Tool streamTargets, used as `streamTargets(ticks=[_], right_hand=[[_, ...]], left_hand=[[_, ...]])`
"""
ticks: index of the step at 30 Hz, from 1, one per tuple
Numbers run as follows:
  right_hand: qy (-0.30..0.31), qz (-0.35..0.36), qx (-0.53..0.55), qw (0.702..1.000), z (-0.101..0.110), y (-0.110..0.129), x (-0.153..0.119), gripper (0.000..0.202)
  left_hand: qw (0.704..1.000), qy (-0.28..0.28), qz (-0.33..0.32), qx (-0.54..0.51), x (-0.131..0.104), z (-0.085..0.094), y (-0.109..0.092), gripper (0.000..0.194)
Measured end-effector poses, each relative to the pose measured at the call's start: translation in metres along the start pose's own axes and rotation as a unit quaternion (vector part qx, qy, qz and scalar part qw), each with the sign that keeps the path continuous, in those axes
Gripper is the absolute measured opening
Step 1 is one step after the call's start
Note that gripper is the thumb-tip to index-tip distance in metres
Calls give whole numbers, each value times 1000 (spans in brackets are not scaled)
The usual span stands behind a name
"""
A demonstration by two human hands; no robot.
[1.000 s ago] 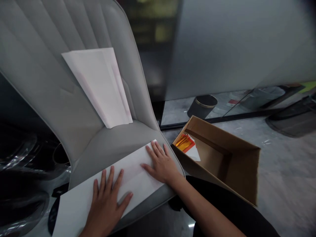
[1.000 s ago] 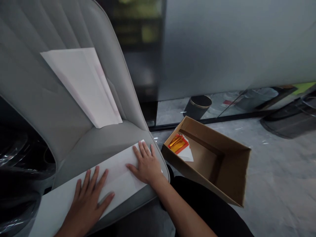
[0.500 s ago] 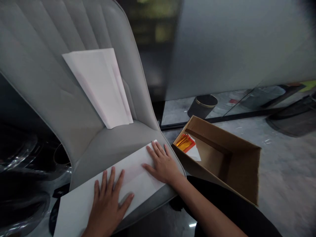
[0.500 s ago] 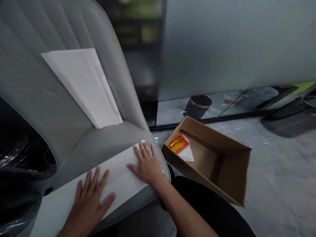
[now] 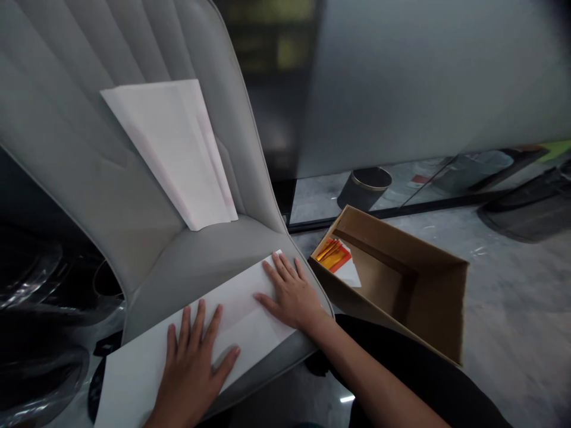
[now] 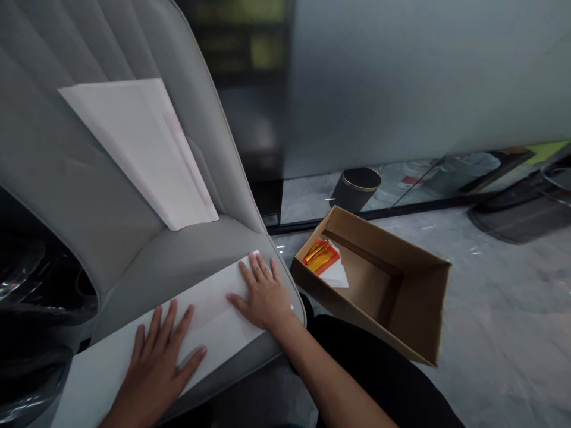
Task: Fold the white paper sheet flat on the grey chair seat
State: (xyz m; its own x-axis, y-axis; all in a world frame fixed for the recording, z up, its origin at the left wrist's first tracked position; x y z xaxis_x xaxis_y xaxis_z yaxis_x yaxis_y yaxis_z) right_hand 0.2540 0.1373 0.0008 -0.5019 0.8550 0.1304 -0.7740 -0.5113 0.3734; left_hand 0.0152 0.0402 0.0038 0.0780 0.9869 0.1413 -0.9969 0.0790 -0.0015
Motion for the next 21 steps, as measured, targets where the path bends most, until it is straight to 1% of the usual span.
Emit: streamTargets(ticks=[10,21], right_hand=[[-9,0,-6,1000,0,0,0,85],[-4,-1,10,1000,0,-1,0,87]], left_hand=[[1000,3,3,3,1,0,-1,75],[1000,8,6,20,1,-1,-1,77]])
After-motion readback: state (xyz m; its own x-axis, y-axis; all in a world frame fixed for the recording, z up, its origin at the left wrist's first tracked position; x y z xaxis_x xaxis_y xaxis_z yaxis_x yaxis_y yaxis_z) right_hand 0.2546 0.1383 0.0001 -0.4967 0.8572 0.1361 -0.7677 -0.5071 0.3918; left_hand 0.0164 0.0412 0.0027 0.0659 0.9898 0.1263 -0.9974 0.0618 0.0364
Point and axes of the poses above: each hand's wrist, its own x-axis towards the middle knuckle, its own z-axis out of the back of the hand, y = z × x, the point moved 4 cm from there along x, towards the middle knuckle, and after that the axes turned 11 degrees about z, right-handed, at the moved point
